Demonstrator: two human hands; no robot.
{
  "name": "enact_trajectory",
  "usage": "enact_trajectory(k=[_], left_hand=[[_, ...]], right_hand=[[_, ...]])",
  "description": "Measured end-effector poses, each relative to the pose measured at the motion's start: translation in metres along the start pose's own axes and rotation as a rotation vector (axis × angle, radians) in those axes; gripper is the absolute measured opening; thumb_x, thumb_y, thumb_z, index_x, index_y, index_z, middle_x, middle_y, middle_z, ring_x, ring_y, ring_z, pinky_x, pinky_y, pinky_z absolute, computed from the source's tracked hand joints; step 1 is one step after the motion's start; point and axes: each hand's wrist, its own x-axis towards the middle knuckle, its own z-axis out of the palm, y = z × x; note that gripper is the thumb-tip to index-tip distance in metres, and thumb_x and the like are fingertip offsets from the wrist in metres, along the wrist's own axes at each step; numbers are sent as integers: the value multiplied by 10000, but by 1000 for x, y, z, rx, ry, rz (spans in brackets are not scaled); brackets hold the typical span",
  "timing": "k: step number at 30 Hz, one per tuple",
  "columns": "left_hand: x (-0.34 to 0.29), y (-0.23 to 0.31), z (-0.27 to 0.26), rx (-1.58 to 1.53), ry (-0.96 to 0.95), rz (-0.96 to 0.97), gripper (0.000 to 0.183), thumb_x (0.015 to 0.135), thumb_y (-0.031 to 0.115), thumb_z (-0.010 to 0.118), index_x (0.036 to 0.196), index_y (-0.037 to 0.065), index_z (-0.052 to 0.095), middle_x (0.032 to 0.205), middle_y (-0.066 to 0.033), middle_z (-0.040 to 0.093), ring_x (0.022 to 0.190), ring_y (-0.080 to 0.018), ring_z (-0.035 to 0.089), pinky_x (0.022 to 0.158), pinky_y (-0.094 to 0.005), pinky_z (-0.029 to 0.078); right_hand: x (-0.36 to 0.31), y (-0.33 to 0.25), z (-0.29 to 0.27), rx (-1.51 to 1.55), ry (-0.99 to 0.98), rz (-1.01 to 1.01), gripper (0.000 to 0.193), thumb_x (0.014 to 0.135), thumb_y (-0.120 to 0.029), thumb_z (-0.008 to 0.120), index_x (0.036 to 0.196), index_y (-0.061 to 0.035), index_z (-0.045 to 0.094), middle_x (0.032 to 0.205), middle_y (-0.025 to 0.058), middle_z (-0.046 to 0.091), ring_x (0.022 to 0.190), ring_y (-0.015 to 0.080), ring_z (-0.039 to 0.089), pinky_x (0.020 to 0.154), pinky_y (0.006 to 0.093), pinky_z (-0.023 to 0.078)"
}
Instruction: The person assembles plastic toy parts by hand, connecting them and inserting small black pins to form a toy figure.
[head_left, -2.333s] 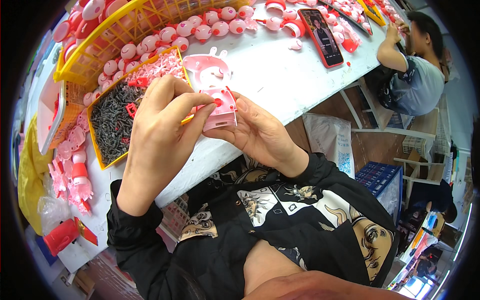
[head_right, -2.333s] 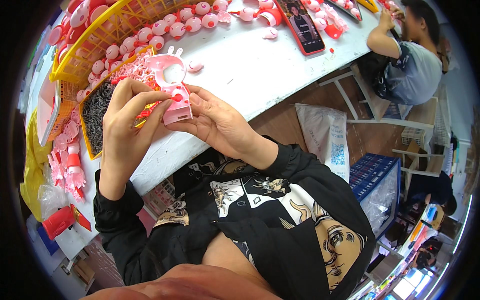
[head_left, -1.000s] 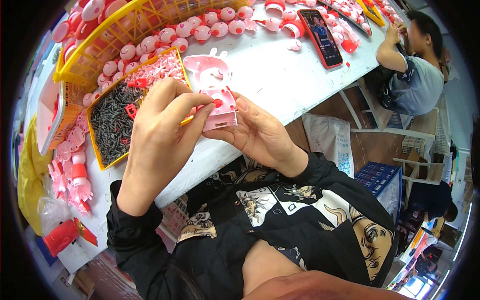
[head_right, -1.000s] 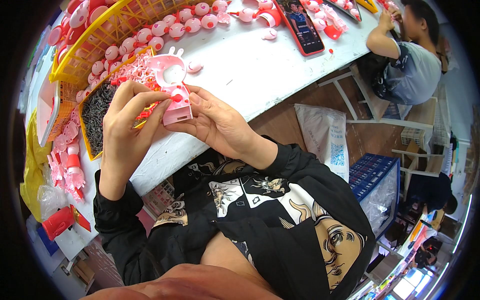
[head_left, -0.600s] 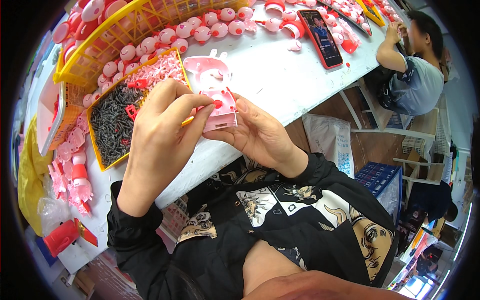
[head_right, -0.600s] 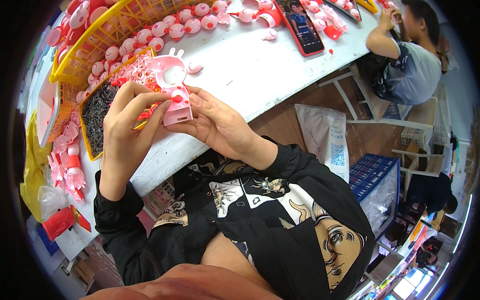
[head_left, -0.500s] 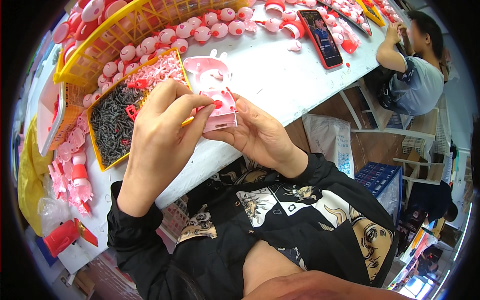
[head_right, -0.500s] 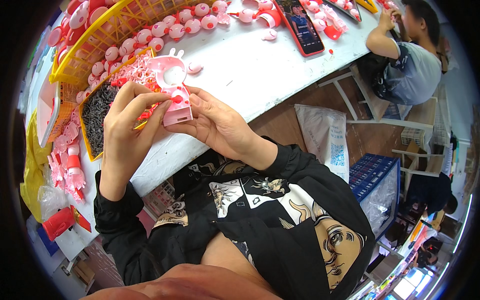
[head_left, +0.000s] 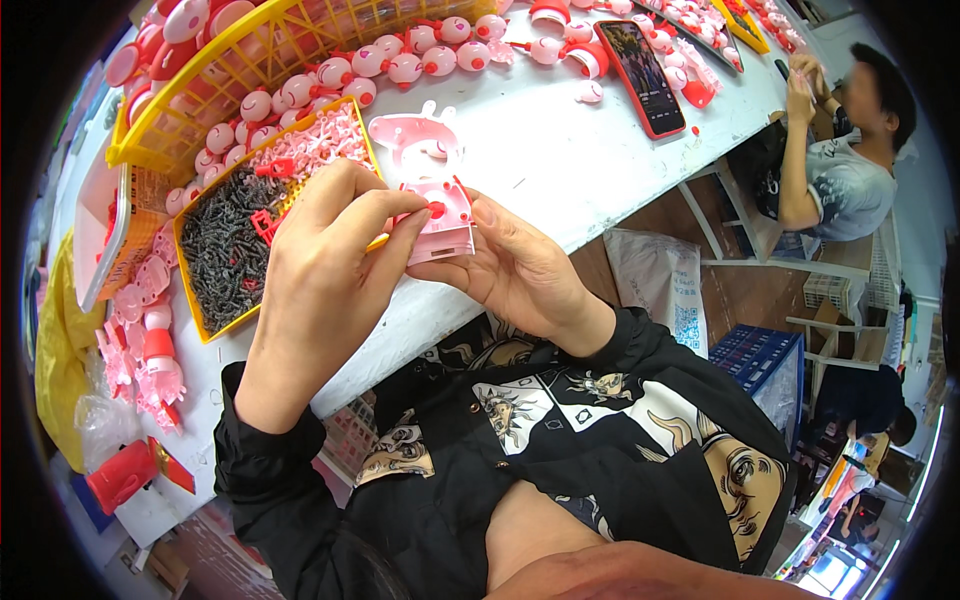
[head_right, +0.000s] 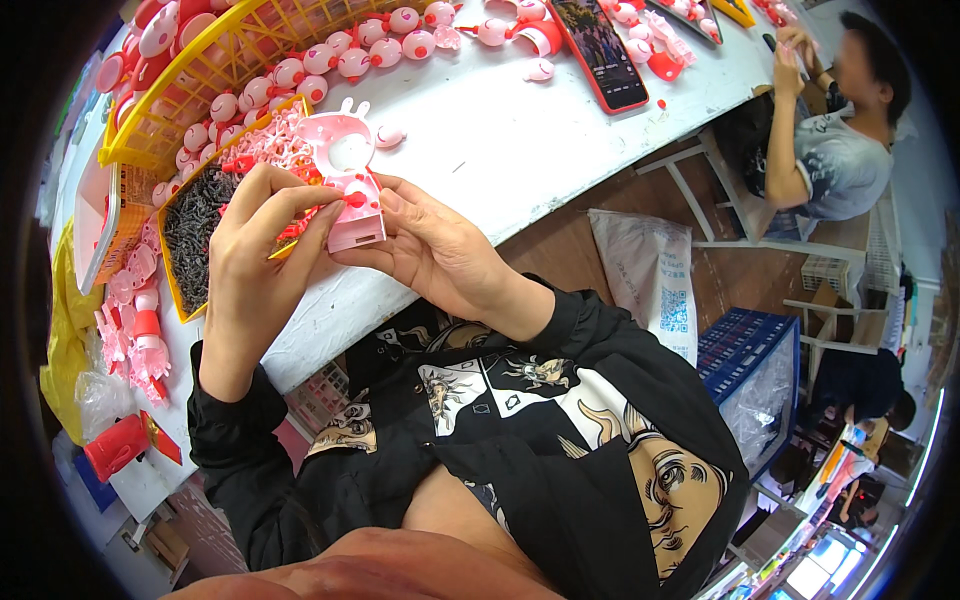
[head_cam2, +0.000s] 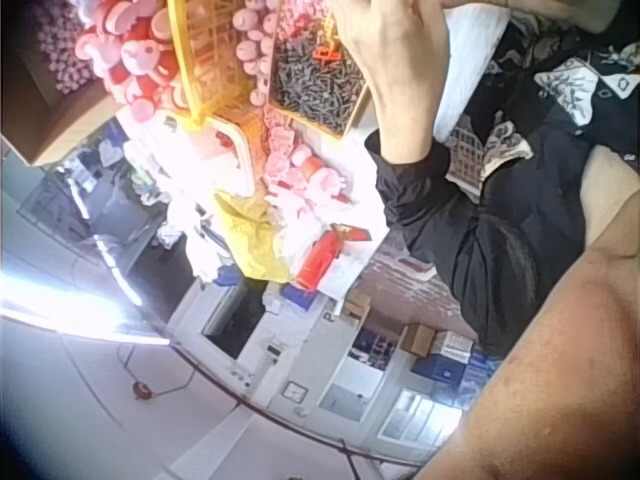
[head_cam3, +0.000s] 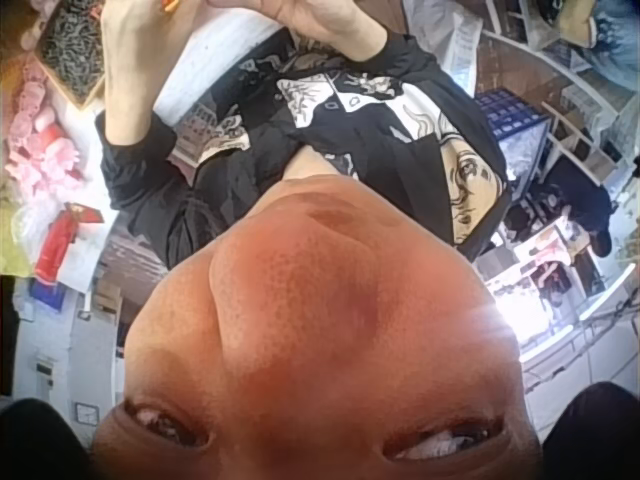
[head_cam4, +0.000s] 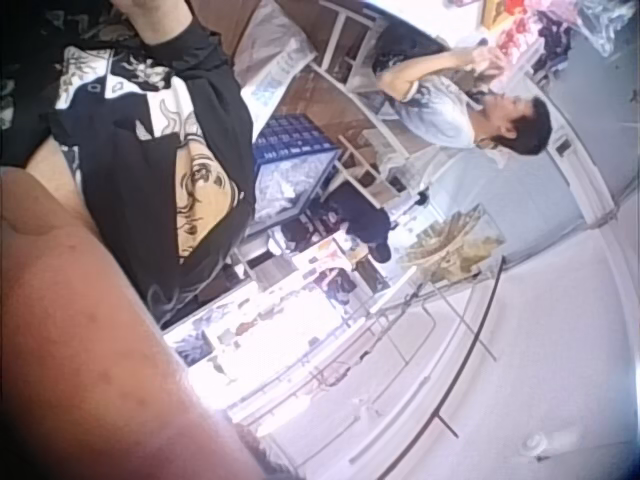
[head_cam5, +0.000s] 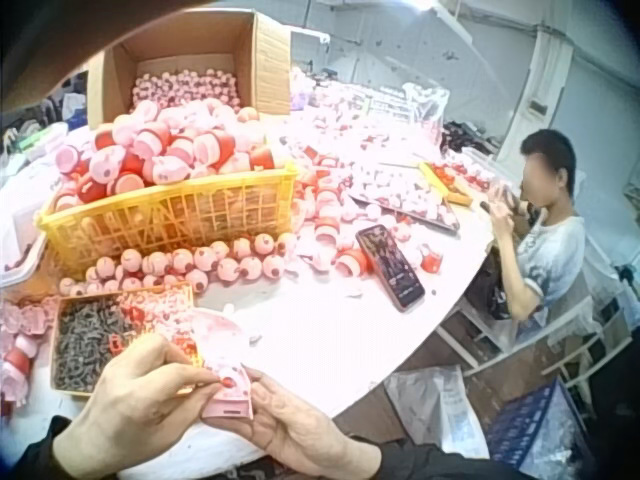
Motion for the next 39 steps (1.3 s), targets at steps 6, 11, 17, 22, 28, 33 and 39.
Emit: enact_trajectory(k=[6, 11, 17, 22, 28, 33, 39], left_hand=[[-1, 0, 0, -12, 2, -5, 127, 783, -8, 719, 892, -3, 654, 818, -111, 557, 716, -263, 591, 641, -365, 478], [2, 1, -9, -37, -27, -57, 123, 792, -1, 719, 903, -9, 669, 821, -112, 572, 723, -250, 601, 648, -345, 483], [5, -10, -40, 76, 99, -112, 92, 820, -1, 699, 907, -29, 691, 825, -79, 632, 731, -147, 612, 674, -268, 488], [-4, -23, -77, 80, 73, -244, 112, 854, 27, 688, 943, -40, 699, 809, -34, 622, 721, -93, 571, 681, -226, 442], [-28, -63, -72, -57, 33, -409, 122, 867, 63, 695, 947, -28, 706, 798, -23, 626, 715, -74, 568, 660, -228, 446], [-31, -55, -44, 113, -90, -367, 128, 822, 69, 699, 929, -1, 701, 829, -95, 618, 763, -217, 619, 697, -301, 483], [-25, -73, -35, 293, -115, -230, 135, 820, 68, 678, 940, 9, 691, 928, -136, 601, 935, -308, 597, 829, -371, 477]], right_hand=[[0, 1, 1, -18, 7, -6, 478, 1051, -206, 413, 1456, -3, 261, 1399, 166, 457, 1253, 252, 531, 1078, 442, 452], [-1, -2, 3, -38, 14, 2, 472, 1052, -236, 408, 1442, 7, 297, 1367, 166, 500, 1248, 253, 537, 1082, 445, 444], [2, -5, 0, -122, 88, -17, 465, 1068, -278, 345, 1418, 28, 355, 1372, 179, 516, 1251, 263, 539, 1099, 436, 431], [2, -5, 7, -94, 81, -9, 480, 1067, -280, 348, 1434, 29, 337, 1378, 179, 512, 1249, 266, 540, 1098, 433, 432], [0, -6, 1, -81, 54, -5, 493, 1069, -270, 341, 1456, 33, 300, 1383, 201, 499, 1249, 308, 539, 1093, 421, 437], [-1, 1, 7, -68, 30, 37, 514, 1068, -288, 342, 1459, 41, 283, 1385, 231, 484, 1261, 363, 524, 1084, 410, 447], [-2, 1, 5, -71, 32, 31, 521, 1068, -296, 345, 1460, 41, 280, 1389, 224, 482, 1260, 354, 527, 1081, 408, 449]])
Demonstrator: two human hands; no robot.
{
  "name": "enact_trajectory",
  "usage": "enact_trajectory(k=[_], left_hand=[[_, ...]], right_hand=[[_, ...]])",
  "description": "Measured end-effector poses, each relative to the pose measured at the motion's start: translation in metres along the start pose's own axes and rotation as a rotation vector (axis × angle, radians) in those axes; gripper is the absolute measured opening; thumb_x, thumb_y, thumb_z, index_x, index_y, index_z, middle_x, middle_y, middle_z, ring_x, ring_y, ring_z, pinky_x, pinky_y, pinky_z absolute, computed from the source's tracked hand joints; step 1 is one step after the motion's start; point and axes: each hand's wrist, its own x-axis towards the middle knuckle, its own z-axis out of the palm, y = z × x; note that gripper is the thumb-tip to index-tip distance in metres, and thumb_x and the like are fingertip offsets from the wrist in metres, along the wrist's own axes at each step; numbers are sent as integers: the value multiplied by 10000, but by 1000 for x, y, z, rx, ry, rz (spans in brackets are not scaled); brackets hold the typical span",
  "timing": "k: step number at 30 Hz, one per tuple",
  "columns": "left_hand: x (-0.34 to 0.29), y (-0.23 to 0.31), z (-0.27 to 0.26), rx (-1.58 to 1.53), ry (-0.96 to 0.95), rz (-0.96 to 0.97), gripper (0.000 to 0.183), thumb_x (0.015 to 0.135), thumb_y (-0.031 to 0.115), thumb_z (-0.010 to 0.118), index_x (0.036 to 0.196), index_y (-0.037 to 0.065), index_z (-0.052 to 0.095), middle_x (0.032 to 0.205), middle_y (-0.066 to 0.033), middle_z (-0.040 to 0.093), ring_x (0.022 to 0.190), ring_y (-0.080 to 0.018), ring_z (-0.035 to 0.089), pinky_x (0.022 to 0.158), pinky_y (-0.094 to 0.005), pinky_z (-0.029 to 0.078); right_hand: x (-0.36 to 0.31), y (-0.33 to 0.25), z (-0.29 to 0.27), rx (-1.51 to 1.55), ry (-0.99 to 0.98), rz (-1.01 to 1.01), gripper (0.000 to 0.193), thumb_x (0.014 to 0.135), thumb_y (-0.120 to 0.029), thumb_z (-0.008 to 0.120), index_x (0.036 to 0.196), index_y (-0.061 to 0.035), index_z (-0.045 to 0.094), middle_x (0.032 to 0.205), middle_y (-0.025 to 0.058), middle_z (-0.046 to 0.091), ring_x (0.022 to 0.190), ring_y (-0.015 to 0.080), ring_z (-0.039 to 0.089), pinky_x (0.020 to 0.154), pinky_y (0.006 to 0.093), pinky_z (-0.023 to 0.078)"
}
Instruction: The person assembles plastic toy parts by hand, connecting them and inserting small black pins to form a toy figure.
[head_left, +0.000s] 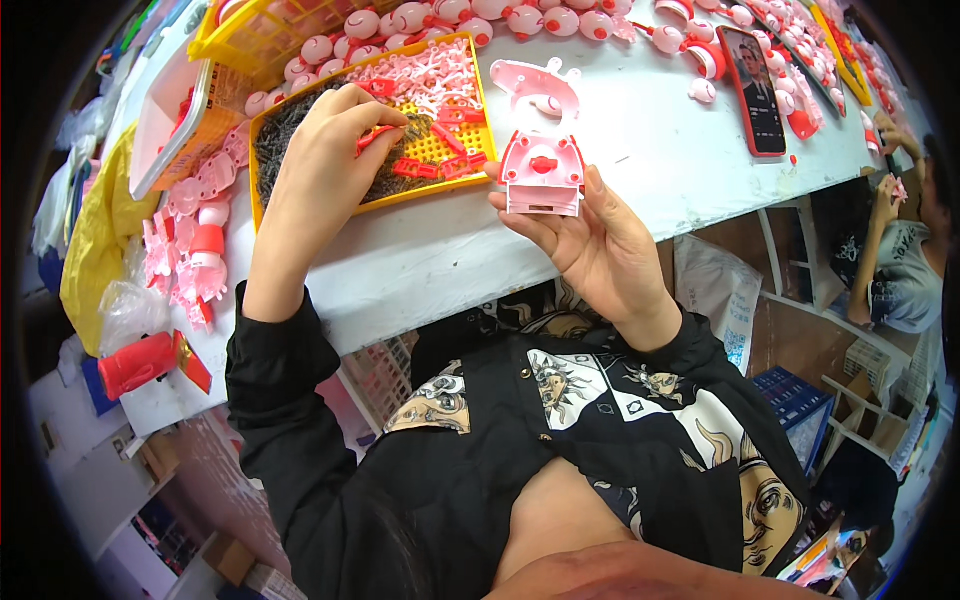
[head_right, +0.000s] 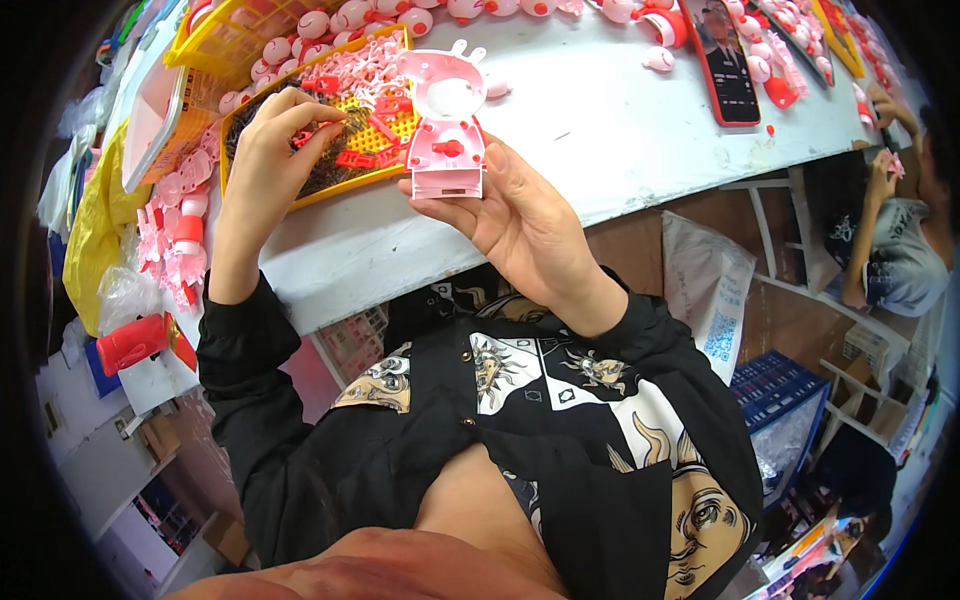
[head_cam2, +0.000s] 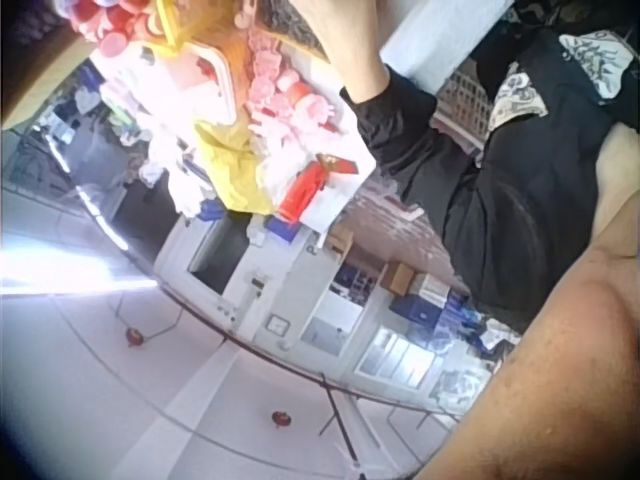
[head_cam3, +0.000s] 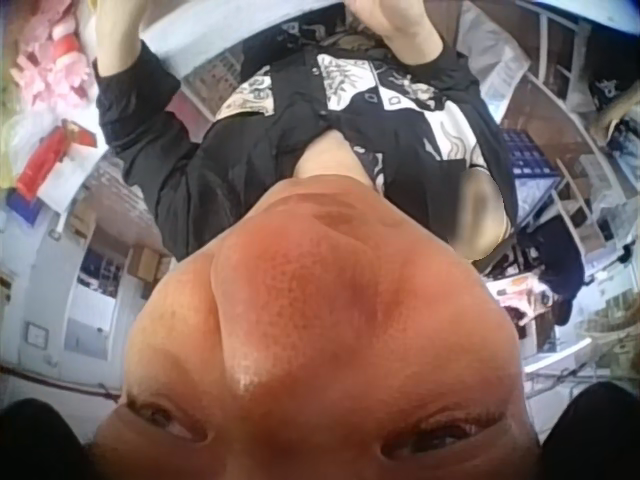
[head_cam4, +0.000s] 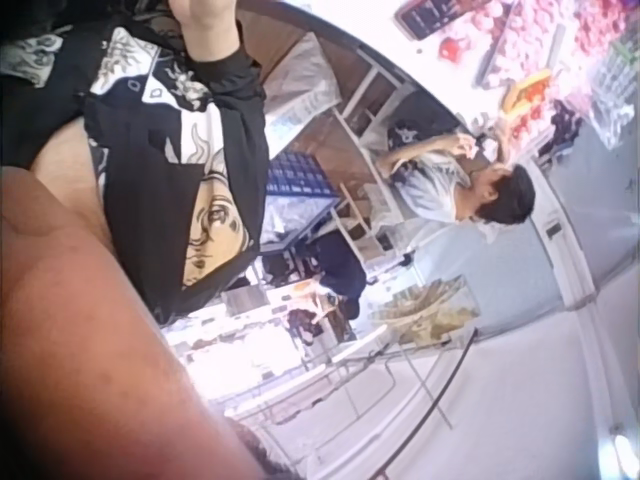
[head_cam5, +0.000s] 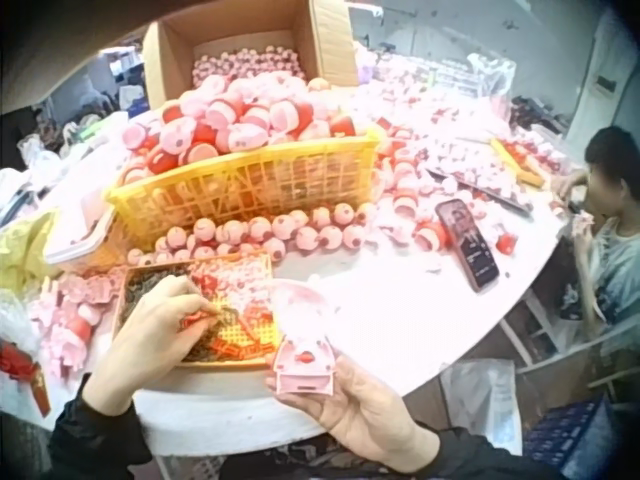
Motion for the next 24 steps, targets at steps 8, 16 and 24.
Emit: enact_trajectory(k=[8, 16, 24], left_hand=[[12, 0, 5, 23, 8, 30, 119, 834, 77, 668, 930, 9, 680, 931, -139, 595, 951, -310, 587, 845, -379, 470], [31, -5, 19, 43, 92, 143, 149, 873, 90, 655, 1001, 19, 681, 930, -121, 607, 918, -280, 605, 802, -344, 477], [37, -13, 28, 51, 111, 172, 179, 869, 88, 671, 1036, 25, 684, 914, -107, 622, 877, -247, 609, 781, -323, 484]], right_hand=[[1, 0, -3, -11, 1, -4, 529, 1067, -299, 350, 1465, 40, 272, 1390, 222, 481, 1261, 350, 527, 1080, 409, 449], [0, 0, -1, -32, 7, 6, 537, 1064, -307, 364, 1463, 40, 271, 1391, 222, 480, 1259, 351, 530, 1080, 412, 448], [-1, 0, -2, 4, 3, -10, 531, 1057, -281, 389, 1463, 39, 266, 1374, 224, 495, 1252, 369, 533, 1086, 438, 439]])
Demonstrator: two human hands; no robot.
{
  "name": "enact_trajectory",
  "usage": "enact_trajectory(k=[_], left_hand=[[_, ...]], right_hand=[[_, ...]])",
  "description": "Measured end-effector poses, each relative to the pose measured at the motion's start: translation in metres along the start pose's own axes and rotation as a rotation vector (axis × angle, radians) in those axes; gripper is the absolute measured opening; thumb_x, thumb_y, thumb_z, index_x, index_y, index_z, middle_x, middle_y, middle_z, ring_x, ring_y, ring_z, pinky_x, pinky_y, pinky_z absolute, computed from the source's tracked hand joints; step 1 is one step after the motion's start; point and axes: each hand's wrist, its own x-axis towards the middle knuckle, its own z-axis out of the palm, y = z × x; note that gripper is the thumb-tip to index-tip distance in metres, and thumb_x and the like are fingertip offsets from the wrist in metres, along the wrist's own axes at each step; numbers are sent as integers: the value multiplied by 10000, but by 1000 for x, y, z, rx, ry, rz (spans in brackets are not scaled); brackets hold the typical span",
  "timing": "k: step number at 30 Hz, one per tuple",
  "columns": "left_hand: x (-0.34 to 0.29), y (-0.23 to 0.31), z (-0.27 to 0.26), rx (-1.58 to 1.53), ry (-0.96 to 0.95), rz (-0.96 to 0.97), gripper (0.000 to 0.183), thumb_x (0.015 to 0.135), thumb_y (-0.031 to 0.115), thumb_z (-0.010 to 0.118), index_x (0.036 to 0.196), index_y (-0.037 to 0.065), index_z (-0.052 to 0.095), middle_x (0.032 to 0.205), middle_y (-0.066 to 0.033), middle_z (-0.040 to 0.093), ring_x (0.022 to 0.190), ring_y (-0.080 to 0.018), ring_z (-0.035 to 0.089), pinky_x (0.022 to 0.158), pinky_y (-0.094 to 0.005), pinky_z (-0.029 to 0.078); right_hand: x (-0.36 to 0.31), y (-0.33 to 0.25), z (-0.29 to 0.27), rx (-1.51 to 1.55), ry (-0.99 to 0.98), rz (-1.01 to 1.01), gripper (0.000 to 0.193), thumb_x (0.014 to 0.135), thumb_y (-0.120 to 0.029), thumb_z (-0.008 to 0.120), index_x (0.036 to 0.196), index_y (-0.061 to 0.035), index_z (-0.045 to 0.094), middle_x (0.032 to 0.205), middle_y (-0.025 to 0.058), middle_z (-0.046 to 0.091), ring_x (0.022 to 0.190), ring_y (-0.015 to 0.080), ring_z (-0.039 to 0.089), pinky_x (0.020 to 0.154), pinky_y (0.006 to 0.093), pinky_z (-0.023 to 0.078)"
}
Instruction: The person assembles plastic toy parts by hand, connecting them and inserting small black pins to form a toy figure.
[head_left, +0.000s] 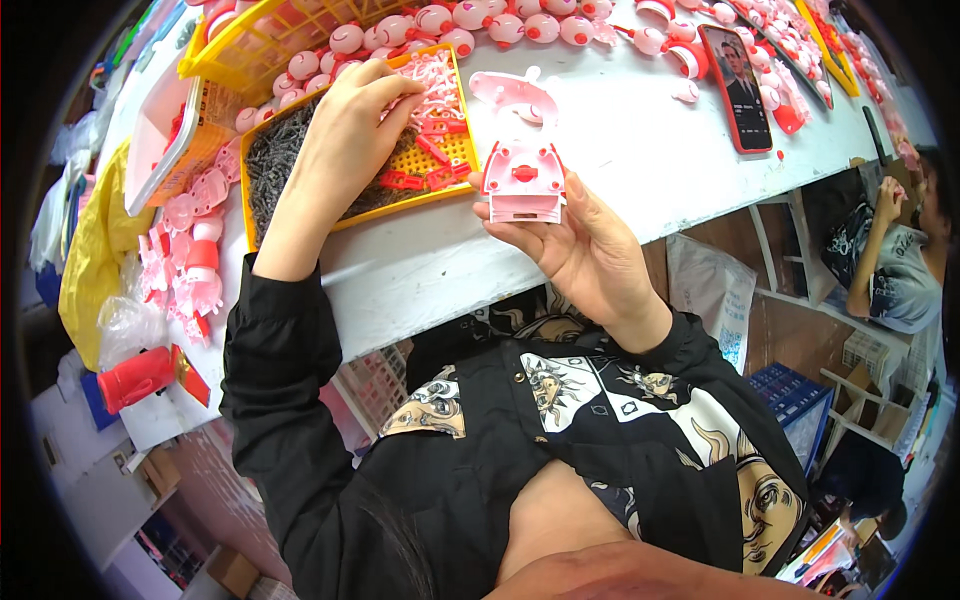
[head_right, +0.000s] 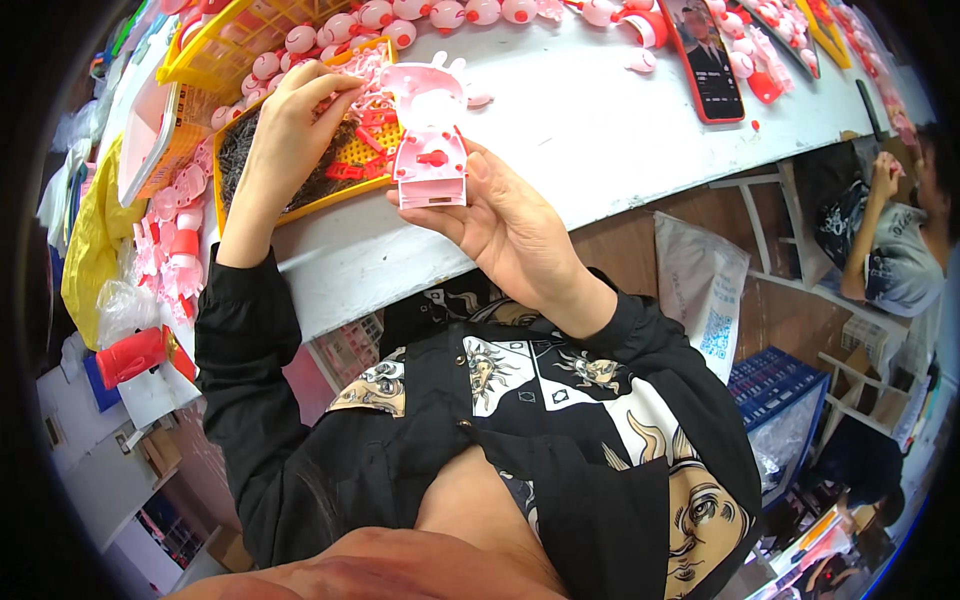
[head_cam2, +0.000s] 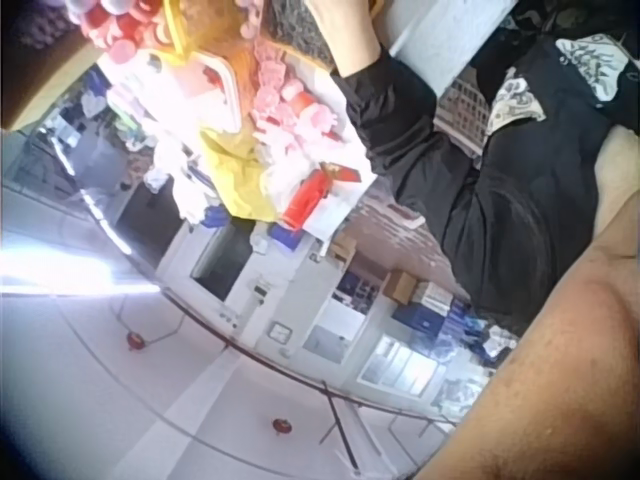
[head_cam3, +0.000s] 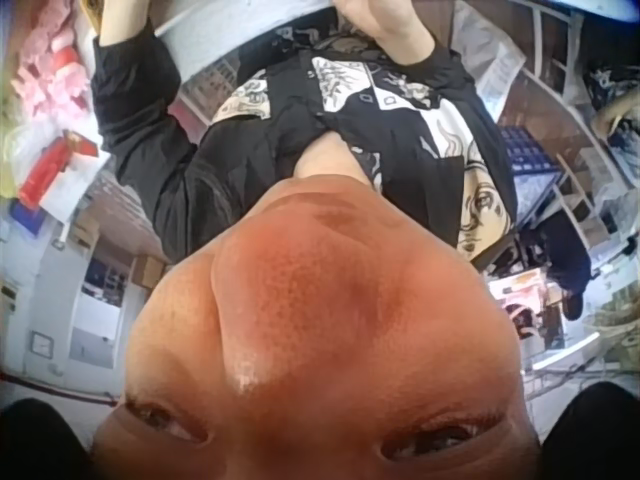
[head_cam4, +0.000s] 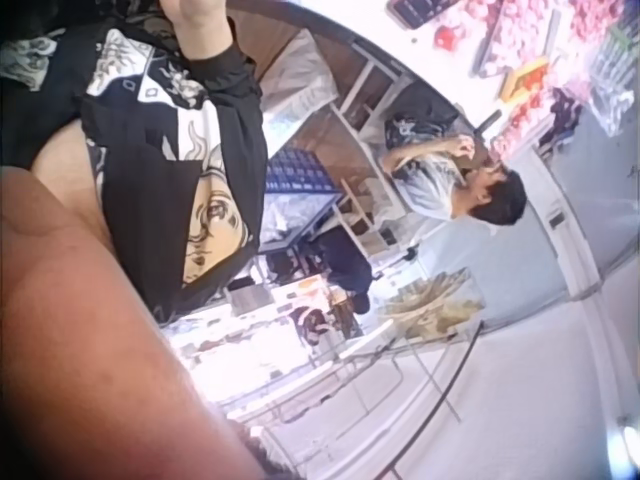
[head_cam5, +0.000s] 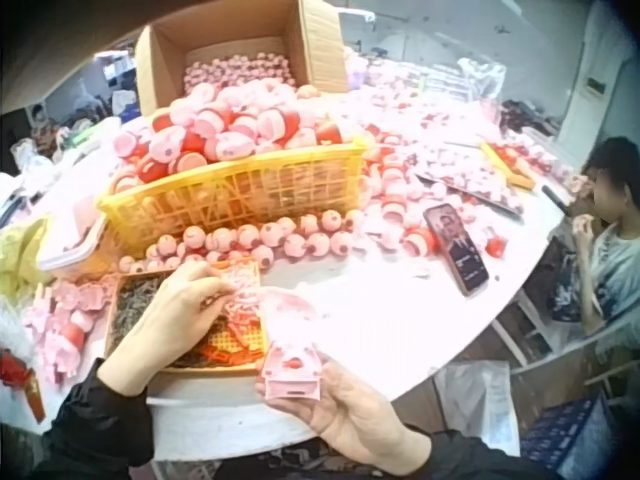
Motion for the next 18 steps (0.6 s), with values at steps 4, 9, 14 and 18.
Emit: enact_trajectory(k=[4, 9, 14, 18], left_hand=[[-3, 11, -13, -306, 51, -237, 162, 881, 70, 666, 1023, -6, 686, 894, -83, 678, 788, -154, 654, 738, -276, 510], [-4, 29, -25, -839, 69, -438, 154, 912, 52, 659, 1024, -54, 668, 948, -55, 704, 868, -82, 659, 768, -203, 514], [-10, 72, -27, -789, 197, -283, 164, 878, -59, 643, 1042, -58, 655, 983, -104, 708, 912, -122, 675, 855, -244, 528], [-9, 68, -17, -425, 249, -182, 254, 871, -66, 645, 1116, -15, 686, 1048, -110, 708, 926, -143, 676, 858, -271, 529]], right_hand=[[1, 4, -3, 9, 6, -3, 517, 1058, -265, 385, 1462, 35, 266, 1371, 225, 497, 1256, 374, 528, 1086, 439, 440], [4, 7, 4, 64, 53, 60, 504, 1051, -246, 420, 1460, 14, 282, 1336, 194, 527, 1206, 317, 570, 1074, 442, 451], [2, 10, 3, -35, -18, -24, 529, 1041, -282, 435, 1469, -6, 291, 1380, 179, 508, 1255, 291, 540, 1083, 460, 431], [4, 10, 5, 113, -22, 34, 486, 1034, -227, 473, 1436, 1, 324, 1339, 162, 529, 1197, 270, 572, 1067, 421, 450]])
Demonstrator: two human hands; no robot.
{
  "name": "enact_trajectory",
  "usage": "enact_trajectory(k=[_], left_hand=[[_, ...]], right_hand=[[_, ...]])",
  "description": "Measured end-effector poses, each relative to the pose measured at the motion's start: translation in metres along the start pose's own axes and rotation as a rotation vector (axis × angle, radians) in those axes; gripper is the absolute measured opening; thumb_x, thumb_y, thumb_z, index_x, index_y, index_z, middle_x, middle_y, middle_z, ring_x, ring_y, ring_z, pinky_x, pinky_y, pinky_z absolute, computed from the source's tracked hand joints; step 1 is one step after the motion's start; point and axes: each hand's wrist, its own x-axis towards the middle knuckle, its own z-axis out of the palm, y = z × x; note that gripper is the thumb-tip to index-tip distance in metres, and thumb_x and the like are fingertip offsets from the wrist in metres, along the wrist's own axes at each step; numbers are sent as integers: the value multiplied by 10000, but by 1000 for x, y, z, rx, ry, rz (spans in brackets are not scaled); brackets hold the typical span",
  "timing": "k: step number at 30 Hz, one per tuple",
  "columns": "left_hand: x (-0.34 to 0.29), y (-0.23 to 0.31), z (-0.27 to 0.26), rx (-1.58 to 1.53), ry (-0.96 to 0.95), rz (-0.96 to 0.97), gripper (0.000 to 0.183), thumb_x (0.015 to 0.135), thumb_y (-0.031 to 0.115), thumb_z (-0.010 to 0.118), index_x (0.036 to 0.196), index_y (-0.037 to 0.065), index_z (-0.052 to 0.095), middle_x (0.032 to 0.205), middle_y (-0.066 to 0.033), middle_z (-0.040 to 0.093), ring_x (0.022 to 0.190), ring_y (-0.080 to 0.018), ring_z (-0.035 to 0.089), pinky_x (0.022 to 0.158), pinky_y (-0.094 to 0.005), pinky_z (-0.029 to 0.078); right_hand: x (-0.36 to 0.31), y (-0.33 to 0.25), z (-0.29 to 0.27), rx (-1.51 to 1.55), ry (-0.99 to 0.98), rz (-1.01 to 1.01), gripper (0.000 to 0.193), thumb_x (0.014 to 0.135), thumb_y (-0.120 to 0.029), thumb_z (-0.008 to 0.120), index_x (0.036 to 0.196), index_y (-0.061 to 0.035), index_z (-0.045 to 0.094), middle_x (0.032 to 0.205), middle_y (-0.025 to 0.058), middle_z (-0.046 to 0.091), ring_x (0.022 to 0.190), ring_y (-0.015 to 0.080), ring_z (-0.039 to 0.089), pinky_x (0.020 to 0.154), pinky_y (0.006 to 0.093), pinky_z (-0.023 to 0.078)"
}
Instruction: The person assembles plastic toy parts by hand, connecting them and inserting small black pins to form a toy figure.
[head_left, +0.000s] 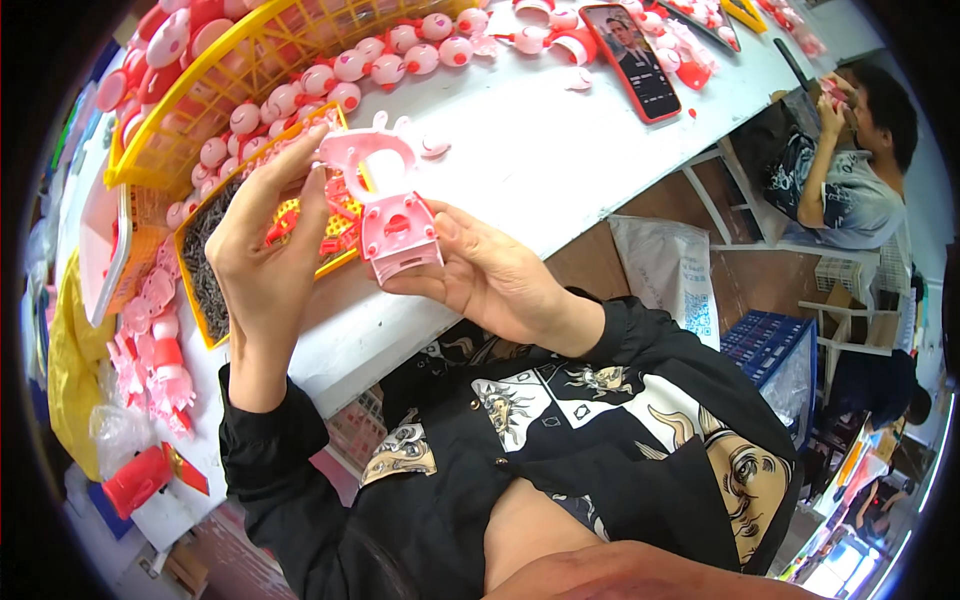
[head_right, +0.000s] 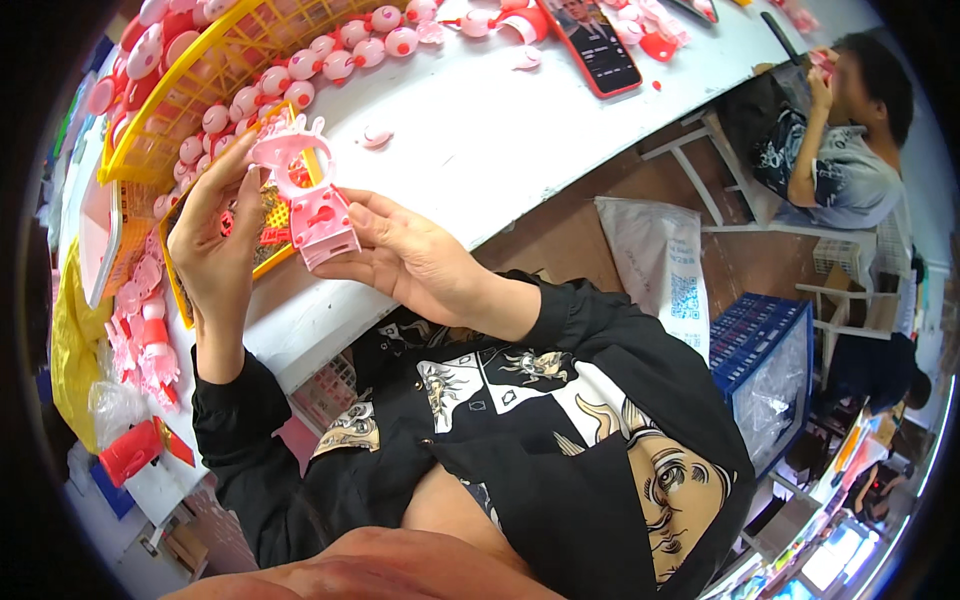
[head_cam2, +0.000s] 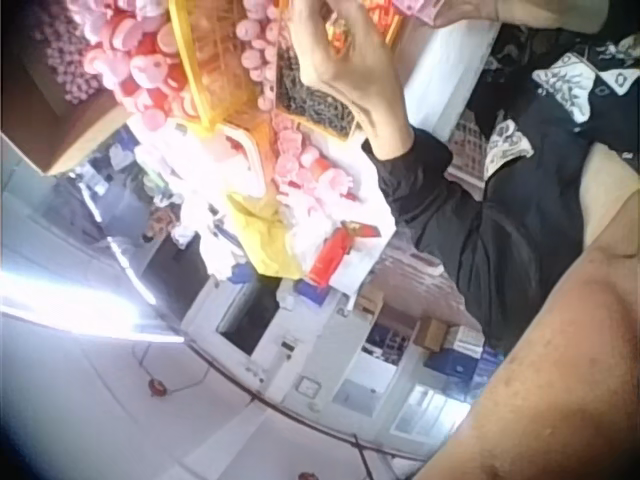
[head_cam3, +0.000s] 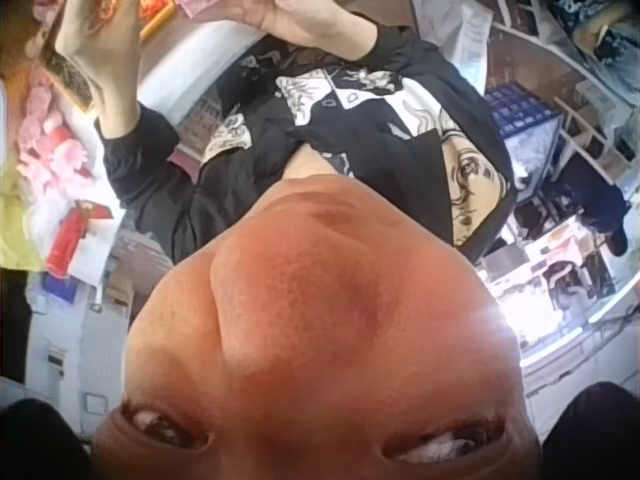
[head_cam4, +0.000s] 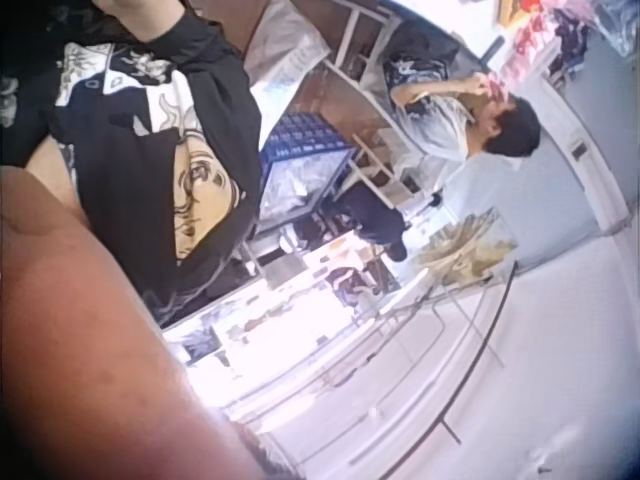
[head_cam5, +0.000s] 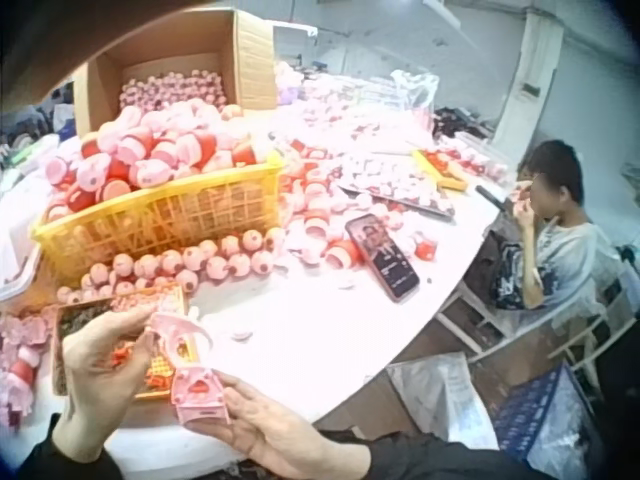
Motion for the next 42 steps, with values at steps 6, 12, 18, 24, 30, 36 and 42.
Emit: enact_trajectory(k=[6, 12, 18, 24, 30, 36, 42], left_hand=[[-6, 0, -3, -28, 104, 102, 201, 873, -87, 643, 1067, -51, 682, 1041, -146, 706, 941, -170, 674, 841, -281, 529], [-13, 16, 6, -85, -94, 144, 213, 810, -90, 695, 1017, -44, 690, 995, -149, 714, 917, -213, 692, 808, -295, 537], [-8, 20, 9, 43, -249, 215, 251, 790, -81, 689, 1016, 24, 720, 926, -86, 643, 899, -201, 608, 797, -304, 483], [-9, 14, 11, -14, -226, 125, 211, 749, -36, 741, 946, 40, 737, 881, -64, 612, 866, -208, 565, 795, -315, 449], [-12, 13, 12, -144, -192, 22, 235, 756, -31, 742, 977, 47, 748, 881, -53, 606, 885, -186, 564, 805, -305, 446], [-10, 11, 9, -102, -261, 13, 232, 762, -35, 733, 981, 40, 747, 920, -63, 584, 896, -187, 567, 803, -301, 455], [-11, 12, 7, -213, -282, -97, 199, 795, -51, 716, 986, 1, 735, 945, -64, 576, 934, -158, 546, 854, -276, 431]], right_hand=[[-1, 2, -1, -9, 32, -53, 518, 1033, -253, 475, 1451, -8, 290, 1339, 152, 514, 1212, 255, 562, 1074, 417, 446], [3, 4, 2, 2, 21, 6, 521, 1035, -272, 478, 1446, -6, 300, 1334, 145, 510, 1212, 242, 557, 1073, 406, 441], [2, 7, 2, -44, 10, 19, 520, 1036, -294, 477, 1441, -11, 315, 1308, 131, 529, 1199, 214, 563, 1066, 398, 447], [1, 10, -2, -19, 29, 32, 501, 1034, -272, 482, 1437, -18, 326, 1287, 128, 546, 1190, 208, 571, 1059, 393, 460], [1, 5, 3, -8, 52, 41, 478, 1032, -267, 487, 1423, -27, 351, 1277, 127, 556, 1192, 211, 572, 1063, 399, 457], [0, 6, -2, -10, 28, 47, 457, 1026, -259, 503, 1396, -24, 375, 1263, 125, 567, 1184, 216, 579, 1062, 406, 456], [1, 5, -2, -4, 41, 61, 439, 1023, -253, 511, 1379, -25, 393, 1239, 123, 583, 1161, 220, 595, 1051, 404, 467]])
